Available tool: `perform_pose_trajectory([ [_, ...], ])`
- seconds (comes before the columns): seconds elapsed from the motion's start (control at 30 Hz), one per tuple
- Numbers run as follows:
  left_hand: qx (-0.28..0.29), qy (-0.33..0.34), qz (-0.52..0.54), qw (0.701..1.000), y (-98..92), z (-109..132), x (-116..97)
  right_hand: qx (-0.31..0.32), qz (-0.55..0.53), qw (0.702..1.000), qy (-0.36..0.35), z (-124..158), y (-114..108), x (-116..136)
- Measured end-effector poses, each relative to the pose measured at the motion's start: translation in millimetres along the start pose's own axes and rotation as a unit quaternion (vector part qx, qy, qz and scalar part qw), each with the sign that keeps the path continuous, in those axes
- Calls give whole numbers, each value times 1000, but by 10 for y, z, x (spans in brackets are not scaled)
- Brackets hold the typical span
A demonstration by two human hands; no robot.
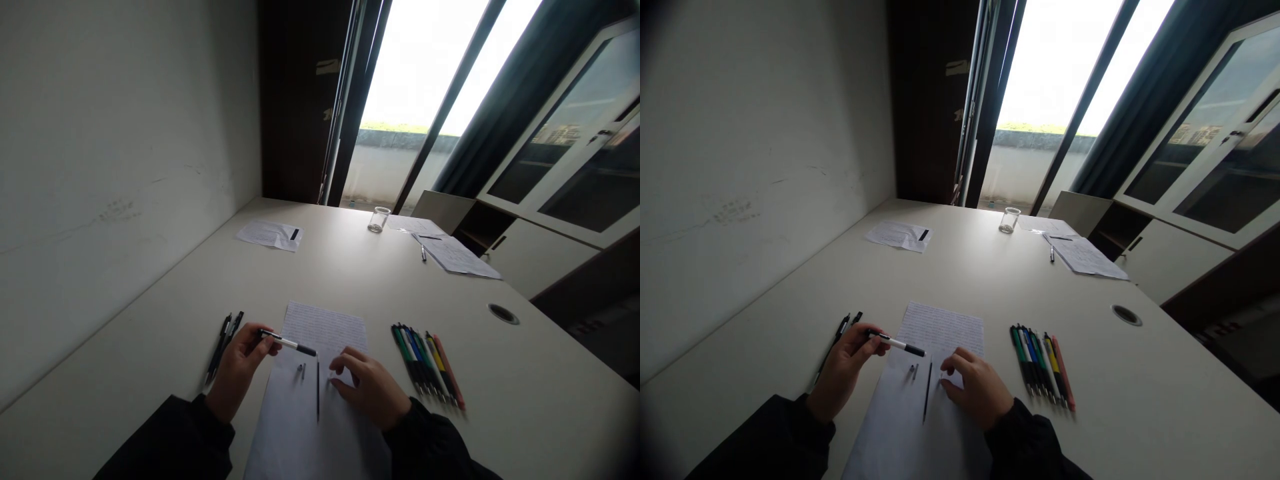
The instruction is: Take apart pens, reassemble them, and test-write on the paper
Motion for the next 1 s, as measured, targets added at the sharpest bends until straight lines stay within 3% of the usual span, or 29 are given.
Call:
perform_pose_trajectory([
  [0.27, 43, -26, 24, 998, 76, 11, -10, -62, -46, 997, 7, 13, -210, 39],
  [0.43, 83, -42, 25, 995, 165, 51, -52, -92, -129, 987, -3, 21, -236, 180],
  [0.6, 119, -58, 38, 990, 209, 77, -21, -135, -139, 981, 30, 39, -264, 190],
  [1.0, 109, -66, 36, 991, 222, 70, -22, -88, -242, 963, 81, 62, -176, 55],
])
Point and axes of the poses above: each hand's wrist, its own z-axis away from the middle knuckle, its own y-axis out of the palm, x = y × z, the point moved 6 cm from there along -z, towards the middle knuckle, and after that the axes turned 13 degrees about z, right-handed, at the moved point
